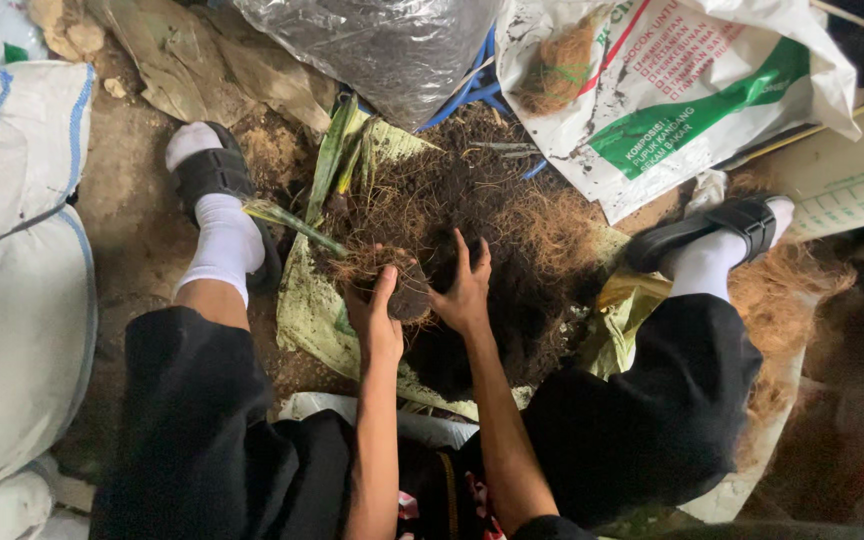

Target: The person sits on the floor and packs soil around the base of a small plant using both hands. They repeatedly press and shape the soil to secure the plant in place.

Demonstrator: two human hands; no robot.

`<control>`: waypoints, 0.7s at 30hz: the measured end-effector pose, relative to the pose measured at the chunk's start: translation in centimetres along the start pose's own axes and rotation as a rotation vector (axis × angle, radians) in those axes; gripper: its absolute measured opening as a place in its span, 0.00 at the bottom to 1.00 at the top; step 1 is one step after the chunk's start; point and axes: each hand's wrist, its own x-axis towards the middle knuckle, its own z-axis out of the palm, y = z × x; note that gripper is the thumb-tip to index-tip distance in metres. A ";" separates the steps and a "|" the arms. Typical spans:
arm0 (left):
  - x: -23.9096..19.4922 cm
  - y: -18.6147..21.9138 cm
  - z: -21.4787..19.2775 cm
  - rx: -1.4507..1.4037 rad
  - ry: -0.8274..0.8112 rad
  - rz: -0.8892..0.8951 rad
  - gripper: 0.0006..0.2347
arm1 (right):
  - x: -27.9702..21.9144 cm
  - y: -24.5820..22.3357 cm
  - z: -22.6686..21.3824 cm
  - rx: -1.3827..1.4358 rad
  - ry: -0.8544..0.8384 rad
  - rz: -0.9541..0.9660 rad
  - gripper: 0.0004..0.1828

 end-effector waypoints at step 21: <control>0.2 -0.4 1.7 -0.351 -0.157 -0.274 0.28 | -1.3 5.3 2.1 -0.072 -0.125 0.338 0.33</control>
